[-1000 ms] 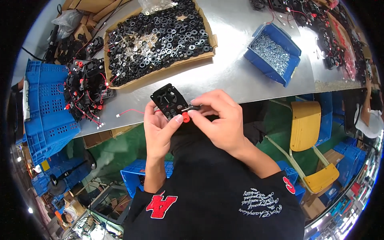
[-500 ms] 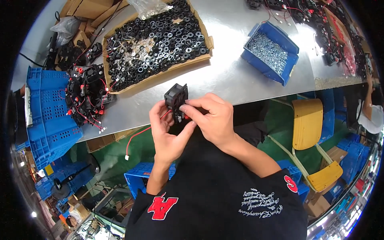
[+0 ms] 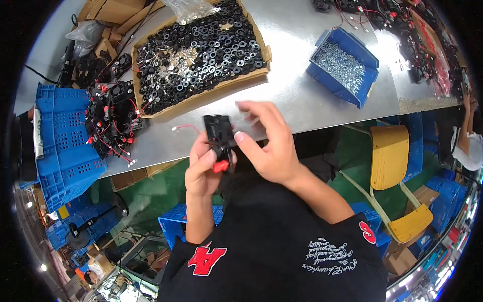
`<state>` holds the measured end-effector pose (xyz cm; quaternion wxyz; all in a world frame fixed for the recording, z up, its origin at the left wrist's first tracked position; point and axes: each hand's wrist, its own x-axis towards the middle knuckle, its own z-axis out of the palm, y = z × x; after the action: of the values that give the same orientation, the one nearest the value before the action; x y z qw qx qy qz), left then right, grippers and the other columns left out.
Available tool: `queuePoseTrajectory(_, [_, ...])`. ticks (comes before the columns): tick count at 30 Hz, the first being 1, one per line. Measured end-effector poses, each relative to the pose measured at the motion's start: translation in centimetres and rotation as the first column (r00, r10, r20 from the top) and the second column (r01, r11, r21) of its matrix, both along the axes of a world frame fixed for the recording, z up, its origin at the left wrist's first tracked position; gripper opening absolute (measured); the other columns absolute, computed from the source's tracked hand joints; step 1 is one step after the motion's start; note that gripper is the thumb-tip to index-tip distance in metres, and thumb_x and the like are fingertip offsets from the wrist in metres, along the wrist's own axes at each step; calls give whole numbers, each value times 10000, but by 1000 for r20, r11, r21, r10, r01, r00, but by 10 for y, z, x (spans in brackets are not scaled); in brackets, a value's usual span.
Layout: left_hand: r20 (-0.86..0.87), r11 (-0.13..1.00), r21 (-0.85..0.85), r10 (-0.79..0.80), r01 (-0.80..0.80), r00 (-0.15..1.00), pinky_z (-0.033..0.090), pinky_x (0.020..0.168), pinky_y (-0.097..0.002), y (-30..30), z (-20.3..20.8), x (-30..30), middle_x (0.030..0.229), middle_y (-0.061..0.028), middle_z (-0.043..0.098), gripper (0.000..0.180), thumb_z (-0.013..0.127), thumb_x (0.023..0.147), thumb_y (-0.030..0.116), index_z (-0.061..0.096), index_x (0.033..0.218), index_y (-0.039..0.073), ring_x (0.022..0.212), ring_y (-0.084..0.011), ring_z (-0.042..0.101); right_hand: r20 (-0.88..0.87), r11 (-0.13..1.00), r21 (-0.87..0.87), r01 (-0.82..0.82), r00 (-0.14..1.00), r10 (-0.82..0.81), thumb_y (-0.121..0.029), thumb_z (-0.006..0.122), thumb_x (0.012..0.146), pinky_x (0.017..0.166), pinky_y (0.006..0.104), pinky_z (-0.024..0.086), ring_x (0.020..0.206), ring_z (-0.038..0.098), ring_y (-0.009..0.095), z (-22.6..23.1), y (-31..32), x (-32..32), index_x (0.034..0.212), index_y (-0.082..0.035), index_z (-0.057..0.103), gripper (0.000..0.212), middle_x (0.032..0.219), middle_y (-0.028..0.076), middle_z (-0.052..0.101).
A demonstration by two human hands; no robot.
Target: Assembling small cooling fans by manually attaching components and small parts.
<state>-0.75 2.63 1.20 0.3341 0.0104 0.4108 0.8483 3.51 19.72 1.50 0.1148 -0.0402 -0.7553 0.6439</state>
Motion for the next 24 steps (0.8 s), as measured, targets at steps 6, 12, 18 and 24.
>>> queuePoseTrajectory(6, [274, 935, 339, -202, 102, 940, 428, 492, -270, -5, -13, 7, 992, -140, 582, 630, 658, 865, 353, 428, 1283, -59, 716, -184, 593, -120, 752, -332, -569, 816, 565, -142, 763, 752, 1025, 372, 393, 1201, 502, 209, -5, 26, -30, 1347, -40, 483, 665, 1336, 131, 492])
queuePoseTrajectory(12, [510, 906, 422, -226, -12, 830, 408, 454, -256, -9, -21, 14, 1094, -160, 554, 538, 599, 904, 288, 423, 1314, -12, 661, -172, 561, -41, 723, -137, -677, 733, 679, -158, 845, 683, 899, 344, 480, 968, 627, 193, 3, 41, -36, 1286, -45, 548, 682, 1150, 96, 630])
queuePoseTrajectory(18, [477, 901, 428, -285, 64, 831, 386, 422, -235, -8, -9, 13, 1130, -161, 523, 628, 590, 887, 243, 316, 1401, 9, 590, -164, 515, -129, 684, 41, -728, 675, 727, -152, 848, 670, 762, 326, 504, 860, 637, 220, 10, 42, -41, 1134, -60, 687, 499, 989, 86, 678])
queuePoseTrajectory(24, [385, 966, 188, -240, 179, 891, 446, 408, -281, -9, 4, 14, 1071, -158, 542, 646, 518, 931, 331, 255, 1432, 18, 579, -198, 582, -102, 693, -99, -714, 700, 707, -158, 850, 684, 772, 318, 518, 846, 650, 181, -3, 34, -32, 1085, -24, 671, 460, 978, 88, 680])
